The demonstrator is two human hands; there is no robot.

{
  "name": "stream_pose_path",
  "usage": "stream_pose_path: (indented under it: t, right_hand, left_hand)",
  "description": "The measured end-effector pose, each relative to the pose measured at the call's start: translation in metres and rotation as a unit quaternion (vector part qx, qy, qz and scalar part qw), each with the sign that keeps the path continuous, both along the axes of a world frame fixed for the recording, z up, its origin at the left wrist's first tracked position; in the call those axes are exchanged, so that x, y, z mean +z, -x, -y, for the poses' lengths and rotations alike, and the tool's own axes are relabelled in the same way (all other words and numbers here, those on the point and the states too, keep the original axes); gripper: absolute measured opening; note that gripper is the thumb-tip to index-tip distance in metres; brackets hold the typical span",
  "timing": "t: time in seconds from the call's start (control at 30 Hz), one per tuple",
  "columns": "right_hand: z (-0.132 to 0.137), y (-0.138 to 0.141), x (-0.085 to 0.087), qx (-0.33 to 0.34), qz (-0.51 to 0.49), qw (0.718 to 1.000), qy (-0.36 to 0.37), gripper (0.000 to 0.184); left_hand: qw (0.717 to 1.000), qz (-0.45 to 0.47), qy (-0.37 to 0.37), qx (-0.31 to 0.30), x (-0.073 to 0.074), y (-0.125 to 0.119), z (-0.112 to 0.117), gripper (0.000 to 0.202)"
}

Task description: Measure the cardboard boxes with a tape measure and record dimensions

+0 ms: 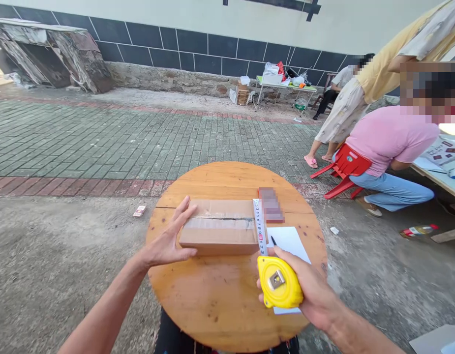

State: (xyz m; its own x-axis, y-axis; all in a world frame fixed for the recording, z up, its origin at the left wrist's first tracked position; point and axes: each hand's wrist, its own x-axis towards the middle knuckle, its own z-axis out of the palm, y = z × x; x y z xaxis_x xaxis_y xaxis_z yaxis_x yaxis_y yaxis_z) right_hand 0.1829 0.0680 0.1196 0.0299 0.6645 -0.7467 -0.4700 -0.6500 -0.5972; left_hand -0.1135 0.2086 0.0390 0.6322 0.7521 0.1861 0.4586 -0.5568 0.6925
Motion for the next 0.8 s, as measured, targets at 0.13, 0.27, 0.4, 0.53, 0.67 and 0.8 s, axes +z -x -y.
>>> stream_pose_path:
  t: [0.13,0.27,0.4,0.53,0.67,0.8]
  right_hand:
    - [0.006,-0.013,0.007,0.05,0.053,0.997,-0.04,0.036]
    - [0.013,-0.031,0.028,0.105,0.155,0.981,-0.05,0.062]
    - [0.01,-0.038,0.047,0.224,0.232,0.945,-0.049,0.071]
    - [0.002,-0.035,0.046,0.26,0.256,0.928,-0.078,0.066]
    - [-0.004,-0.037,0.032,0.275,0.243,0.929,-0.052,0.067]
    - [-0.008,-0.036,0.023,0.272,0.204,0.94,-0.019,0.069]
  left_hand:
    - [0.988,0.113,0.097,0.049,0.004,-0.01,-0.001,0.093]
    - [0.928,0.197,0.306,0.086,0.025,-0.02,0.006,0.086]
    - [0.885,0.183,0.415,0.104,0.03,-0.022,0.01,0.088]
    - [0.882,0.167,0.423,0.122,0.02,-0.021,0.003,0.085]
    - [0.874,0.154,0.446,0.121,0.009,-0.02,-0.003,0.068]
    - [0.872,0.14,0.44,0.163,0.0,-0.019,0.002,0.064]
